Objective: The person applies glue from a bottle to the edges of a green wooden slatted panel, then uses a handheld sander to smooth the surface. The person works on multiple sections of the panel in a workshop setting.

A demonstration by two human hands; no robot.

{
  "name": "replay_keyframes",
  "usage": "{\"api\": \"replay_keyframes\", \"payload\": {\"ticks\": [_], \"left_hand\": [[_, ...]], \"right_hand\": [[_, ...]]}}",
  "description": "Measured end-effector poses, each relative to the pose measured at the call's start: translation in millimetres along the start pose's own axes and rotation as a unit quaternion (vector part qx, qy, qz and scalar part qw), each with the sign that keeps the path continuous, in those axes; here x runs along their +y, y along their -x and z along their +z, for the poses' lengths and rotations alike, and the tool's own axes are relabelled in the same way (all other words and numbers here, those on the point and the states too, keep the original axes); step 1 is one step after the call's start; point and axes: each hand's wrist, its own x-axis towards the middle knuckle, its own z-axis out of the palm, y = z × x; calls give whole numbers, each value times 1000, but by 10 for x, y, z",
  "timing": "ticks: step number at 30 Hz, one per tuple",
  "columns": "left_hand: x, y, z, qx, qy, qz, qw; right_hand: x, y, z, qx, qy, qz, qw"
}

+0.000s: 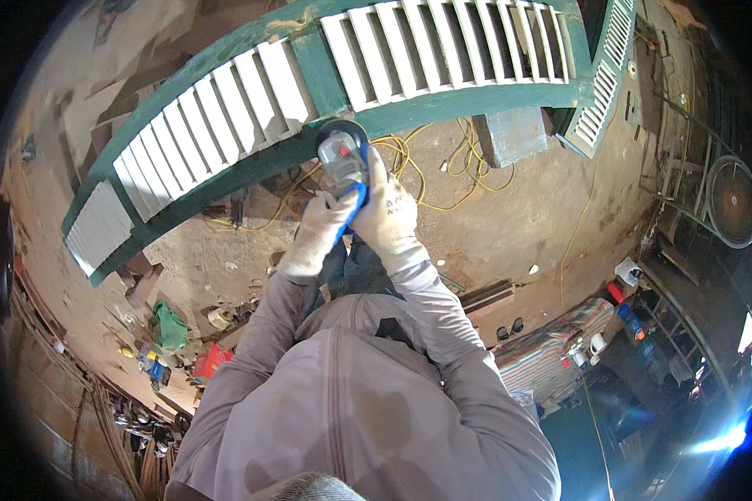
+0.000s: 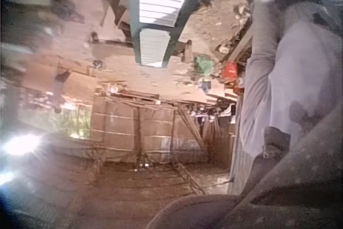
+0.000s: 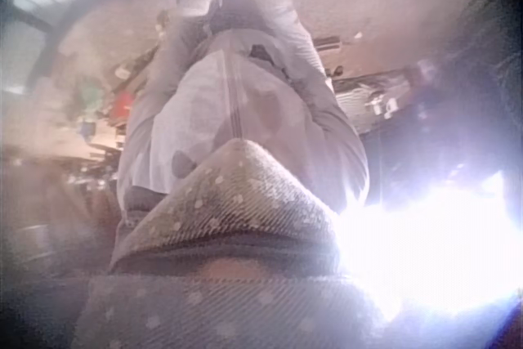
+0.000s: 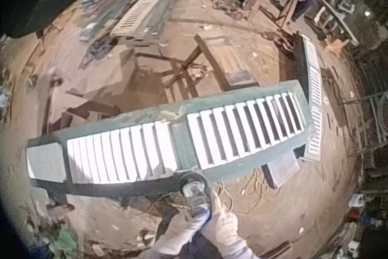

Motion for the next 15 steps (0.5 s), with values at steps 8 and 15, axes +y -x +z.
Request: {"api": "replay_keyframes", "payload": {"ticks": [8, 15], "left_hand": [[-56, -47, 155, 18, -21, -23, 999], [-105, -145, 15, 1, -85, 52, 995]], "right_hand": [[43, -13, -159, 11, -5, 7, 1000], [-66, -114, -99, -16, 5, 18, 1000]]}}
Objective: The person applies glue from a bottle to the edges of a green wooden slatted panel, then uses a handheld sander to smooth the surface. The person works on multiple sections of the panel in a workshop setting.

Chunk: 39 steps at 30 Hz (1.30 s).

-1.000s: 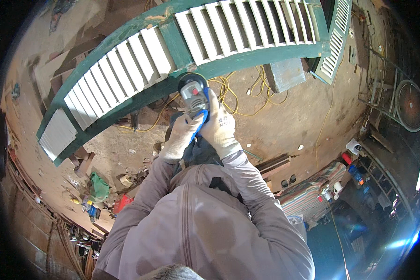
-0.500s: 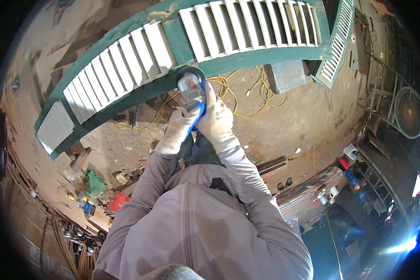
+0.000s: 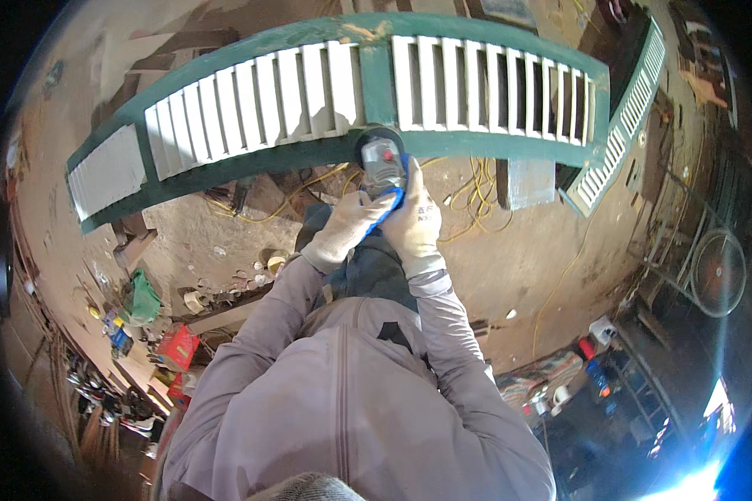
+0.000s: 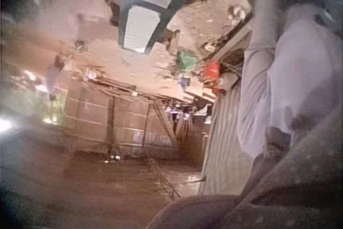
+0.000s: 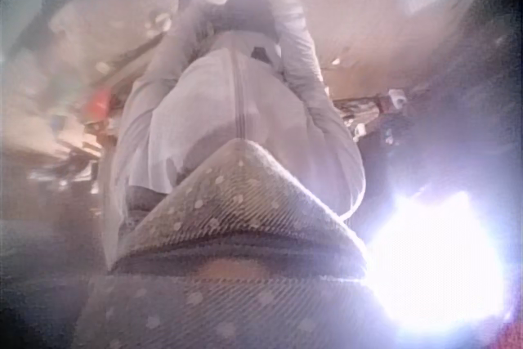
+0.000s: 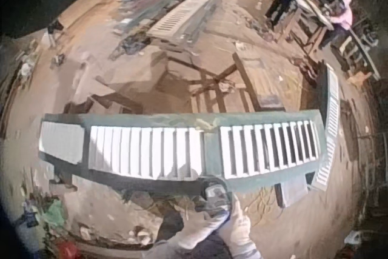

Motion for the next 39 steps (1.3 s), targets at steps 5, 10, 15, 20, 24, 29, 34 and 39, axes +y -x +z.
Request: {"api": "replay_keyframes", "payload": {"ticks": [5, 10, 15, 20, 24, 29, 34, 39], "left_hand": [[383, 229, 199, 10, 107, -36, 994], [204, 435, 163, -18, 69, -28, 997], [-38, 754, -154, 84, 160, -36, 983], [-215, 1300, -793, 162, 252, 6, 954], [-559, 1857, -1440, 183, 345, 85, 917], [-1578, 2160, -2105, 241, 289, 15, 926], [-1953, 3099, -2976, 273, 312, 1, 910], [-2471, 3215, -3490, 349, 327, 19, 878]], "right_hand": [[174, 49, -248, -14, 20, -6, 1000], [313, 134, -121, 0, -23, -153, 988], [-401, 287, 111, -42, -29, -271, 961], [-1295, 641, 391, -102, -15, -304, 947], [-1901, 1030, 911, -89, 30, -345, 934], [-2551, 1712, 1890, -100, 12, -394, 914], [-2971, 2131, 2731, -127, -33, -376, 918], [-3643, 2477, 3299, -153, -14, -432, 889]]}}
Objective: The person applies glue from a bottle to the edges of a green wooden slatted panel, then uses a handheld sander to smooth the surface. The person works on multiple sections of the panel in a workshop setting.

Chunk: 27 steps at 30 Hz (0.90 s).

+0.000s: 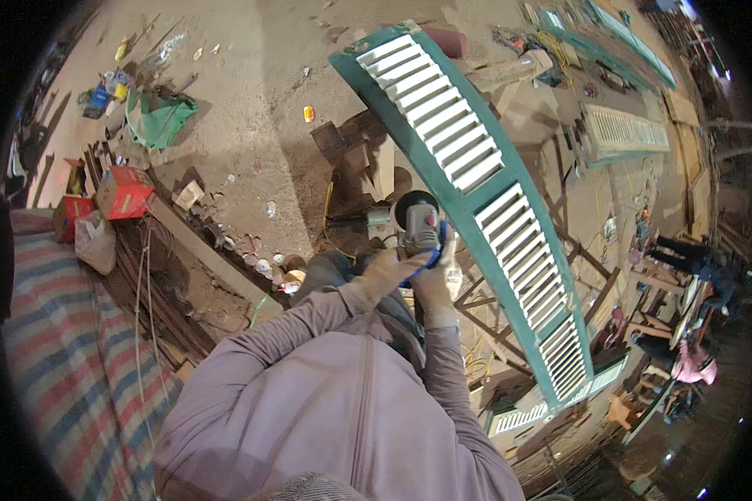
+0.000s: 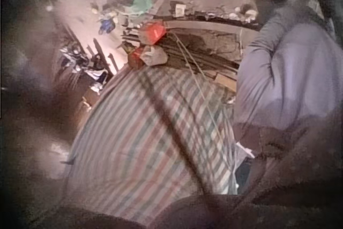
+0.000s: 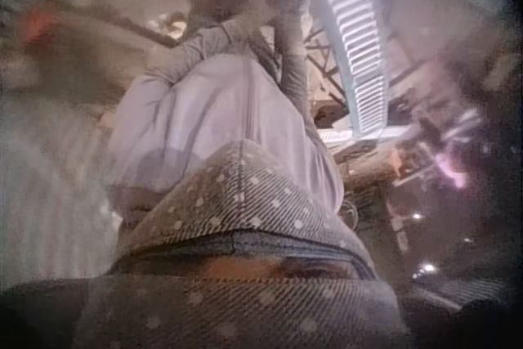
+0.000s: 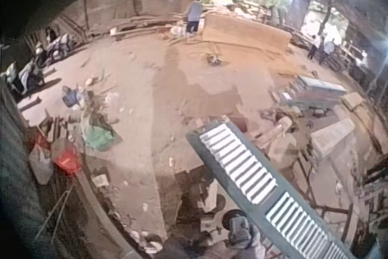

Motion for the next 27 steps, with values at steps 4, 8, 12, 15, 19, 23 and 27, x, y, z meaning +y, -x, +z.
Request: {"api": "replay_keyframes", "payload": {"ticks": [4, 8, 12, 15, 19, 23, 27], "left_hand": [[-144, -378, -280, 42, 213, 114, 970], [499, -270, -1085, -29, 147, -18, 989], [314, -808, -1522, -103, 218, 40, 970], [454, -1155, -2104, -194, 218, 75, 954], [711, -1496, -3016, -300, 219, 26, 928], [960, -1680, -3914, -324, 61, -76, 941], [1414, -1852, -4345, -343, 136, -89, 925]], "right_hand": [[-291, -446, 390, -38, 27, -85, 995], [-903, -678, 602, -74, 11, 6, 997], [-1112, -981, 1094, -33, 60, 87, 994], [-1271, -1176, 1553, 13, 103, 118, 988], [-1971, -1422, 2286, 77, 146, 229, 959], [-2402, -1599, 2859, 137, 80, 213, 964], [-2799, -2048, 3112, 136, 89, 298, 941]]}}
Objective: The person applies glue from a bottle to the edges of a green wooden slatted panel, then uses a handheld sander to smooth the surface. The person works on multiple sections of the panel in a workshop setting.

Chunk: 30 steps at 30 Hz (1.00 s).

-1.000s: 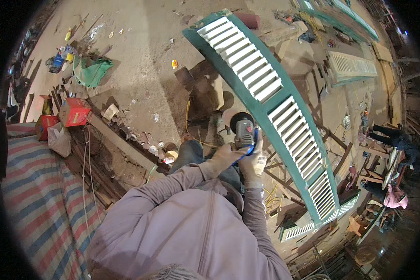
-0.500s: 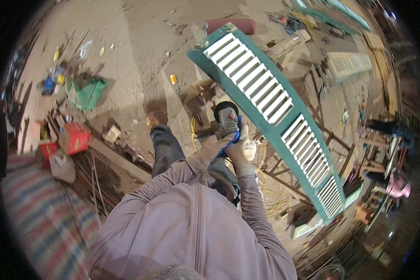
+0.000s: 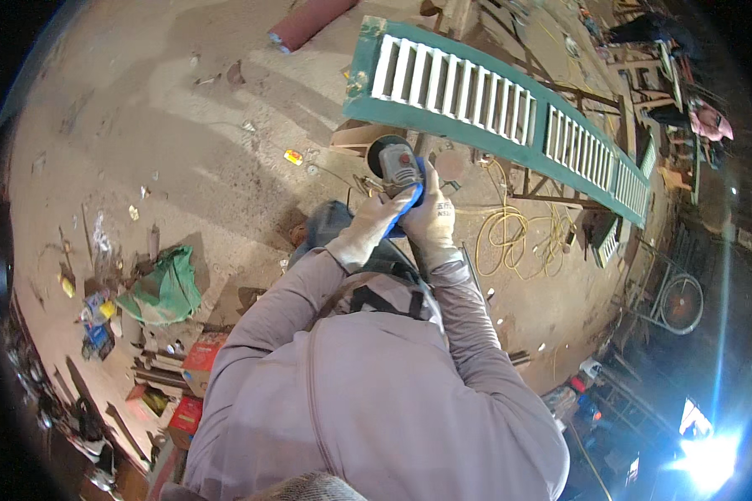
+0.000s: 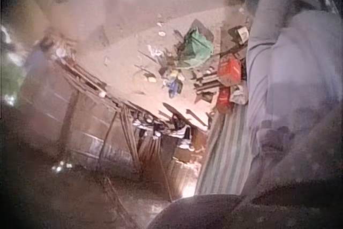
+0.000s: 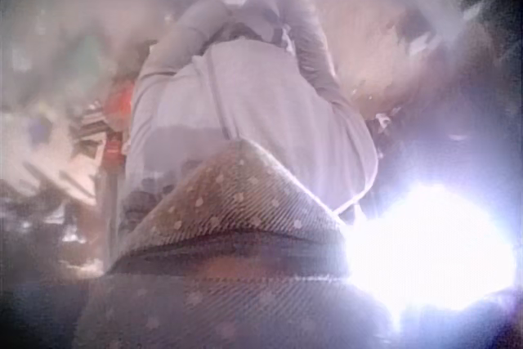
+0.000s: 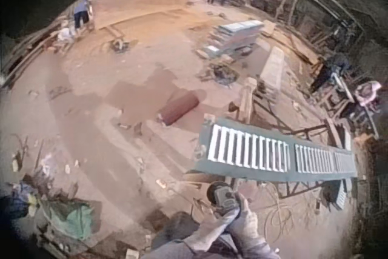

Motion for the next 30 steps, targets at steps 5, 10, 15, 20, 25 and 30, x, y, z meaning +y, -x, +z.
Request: {"api": "replay_keyframes", "payload": {"ticks": [5, 10, 15, 20, 25, 30], "left_hand": [[354, -183, -561, -24, -111, -75, 991], [885, -435, -827, 11, -91, -183, 979], [990, -742, -1188, 9, -117, -193, 974], [1245, -1187, -1518, -18, -333, -293, 896], [1906, -1525, -1612, -137, -433, -236, 859], [2355, -2039, -1910, -146, -484, -249, 826]], "right_hand": [[-383, -166, 350, 20, -30, 31, 999], [-509, -465, 783, -11, -47, 99, 994], [-735, -738, 928, 4, -60, 108, 992], [-915, -897, 1165, 42, -88, 203, 974], [-1420, -1234, 1390, 100, -137, 308, 936], [-1829, -1726, 1678, 189, -178, 390, 884]]}}
